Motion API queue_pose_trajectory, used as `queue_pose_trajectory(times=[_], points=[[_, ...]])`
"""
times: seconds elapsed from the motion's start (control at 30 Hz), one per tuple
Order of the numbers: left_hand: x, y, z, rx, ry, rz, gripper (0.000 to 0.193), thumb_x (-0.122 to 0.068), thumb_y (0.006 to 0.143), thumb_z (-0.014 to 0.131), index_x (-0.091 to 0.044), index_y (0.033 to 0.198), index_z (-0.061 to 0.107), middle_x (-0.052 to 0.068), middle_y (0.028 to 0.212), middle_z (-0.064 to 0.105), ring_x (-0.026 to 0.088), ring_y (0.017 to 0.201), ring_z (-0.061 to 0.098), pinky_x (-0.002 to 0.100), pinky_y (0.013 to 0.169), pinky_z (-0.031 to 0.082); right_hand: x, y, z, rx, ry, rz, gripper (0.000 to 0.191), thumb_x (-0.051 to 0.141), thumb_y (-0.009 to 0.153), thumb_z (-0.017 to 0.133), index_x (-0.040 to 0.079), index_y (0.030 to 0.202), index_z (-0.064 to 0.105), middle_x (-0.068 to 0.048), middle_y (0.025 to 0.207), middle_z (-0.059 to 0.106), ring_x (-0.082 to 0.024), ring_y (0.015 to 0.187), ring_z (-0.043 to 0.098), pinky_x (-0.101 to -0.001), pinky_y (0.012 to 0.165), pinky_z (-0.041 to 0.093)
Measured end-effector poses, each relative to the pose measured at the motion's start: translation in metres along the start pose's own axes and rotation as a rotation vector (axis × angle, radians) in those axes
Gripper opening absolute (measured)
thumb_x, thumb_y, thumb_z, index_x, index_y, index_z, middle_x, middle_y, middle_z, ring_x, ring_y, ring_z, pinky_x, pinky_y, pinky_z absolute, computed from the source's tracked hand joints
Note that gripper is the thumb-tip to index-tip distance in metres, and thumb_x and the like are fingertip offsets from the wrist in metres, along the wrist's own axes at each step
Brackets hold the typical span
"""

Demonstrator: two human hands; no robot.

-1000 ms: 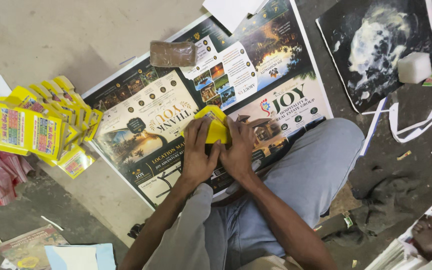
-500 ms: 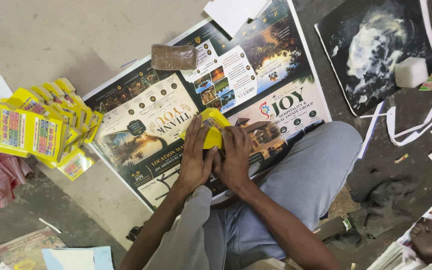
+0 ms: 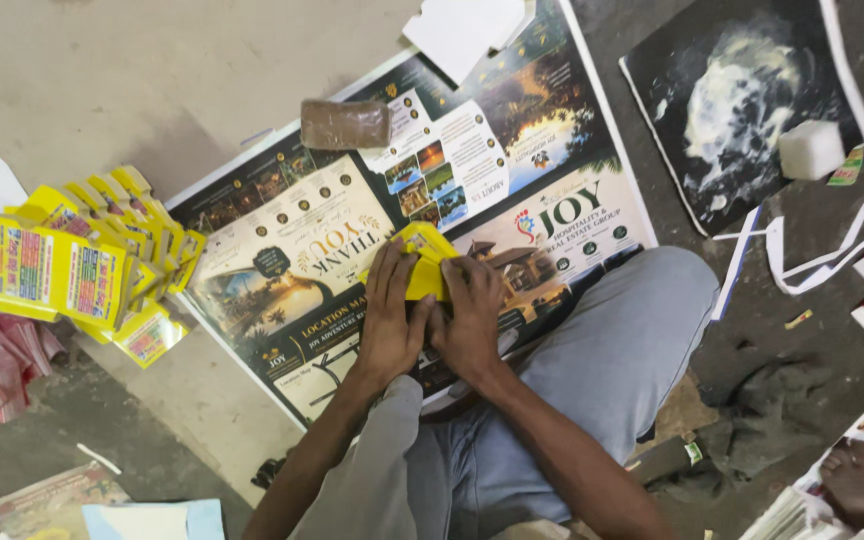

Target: The person sits on the floor and folds yellow paper packets, then applies a white paste to the edges using a small brush. They press the packets together to seal them and place the finished packs into a stack.

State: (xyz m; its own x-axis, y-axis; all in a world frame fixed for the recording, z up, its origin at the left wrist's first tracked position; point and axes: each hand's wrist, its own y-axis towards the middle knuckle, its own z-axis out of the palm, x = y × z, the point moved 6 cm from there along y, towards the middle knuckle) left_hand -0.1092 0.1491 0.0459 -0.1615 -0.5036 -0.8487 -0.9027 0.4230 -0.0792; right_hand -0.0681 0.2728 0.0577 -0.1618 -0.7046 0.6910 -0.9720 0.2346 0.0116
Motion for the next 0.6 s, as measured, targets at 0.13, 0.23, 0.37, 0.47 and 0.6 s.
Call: queue_pose_trajectory(times=[0.13,0.23,0.37,0.47,0.6], points=[[0.000,-0.003,0.000,-0.002,0.027,0.028,0.055,-0.014,0.099,0.062,0.005,0.147,0.042,0.029,0.162,0.033,0.048,0.153,0.028,0.054,0.125,0.025,0.003,-0.001,0.000,-0.022,-0.017,-0.043,0.062,0.005,0.075,0.076,-0.002,0.133,0.054,-0.022,0.133,0.052,-0.044,0.126,0.045,-0.0558,0.110,0.034],[0.004,-0.002,0.001,0.009,-0.038,-0.030,0.059,-0.015,0.098,0.063,0.005,0.148,0.041,0.027,0.153,0.040,0.046,0.145,0.036,0.052,0.123,0.029,-0.007,0.002,0.006,0.060,0.006,0.060,0.060,0.006,0.076,0.076,0.001,0.132,0.056,-0.018,0.126,0.057,-0.040,0.122,0.048,-0.0536,0.107,0.035],[0.003,-0.002,0.001,0.027,-0.020,-0.047,0.057,-0.017,0.096,0.066,0.003,0.144,0.044,0.027,0.145,0.044,0.046,0.137,0.041,0.051,0.119,0.034,-0.019,0.005,0.014,0.156,-0.016,0.171,0.065,0.009,0.076,0.079,0.000,0.136,0.056,-0.019,0.120,0.057,-0.041,0.115,0.047,-0.0522,0.102,0.034],[0.000,-0.001,-0.002,-0.037,-0.094,0.006,0.052,-0.015,0.097,0.065,0.001,0.142,0.045,0.026,0.151,0.042,0.047,0.145,0.039,0.053,0.123,0.031,-0.016,0.006,0.008,0.021,0.033,0.103,0.053,0.008,0.076,0.077,0.005,0.127,0.061,-0.018,0.126,0.058,-0.039,0.121,0.049,-0.0488,0.106,0.036],[0.003,0.001,0.002,-0.007,-0.055,-0.067,0.062,-0.017,0.098,0.065,0.007,0.148,0.037,0.031,0.148,0.038,0.050,0.140,0.036,0.056,0.119,0.028,-0.019,0.005,0.012,0.074,0.039,0.141,0.061,0.010,0.078,0.076,-0.003,0.135,0.056,-0.019,0.125,0.058,-0.041,0.118,0.048,-0.0526,0.104,0.034]])
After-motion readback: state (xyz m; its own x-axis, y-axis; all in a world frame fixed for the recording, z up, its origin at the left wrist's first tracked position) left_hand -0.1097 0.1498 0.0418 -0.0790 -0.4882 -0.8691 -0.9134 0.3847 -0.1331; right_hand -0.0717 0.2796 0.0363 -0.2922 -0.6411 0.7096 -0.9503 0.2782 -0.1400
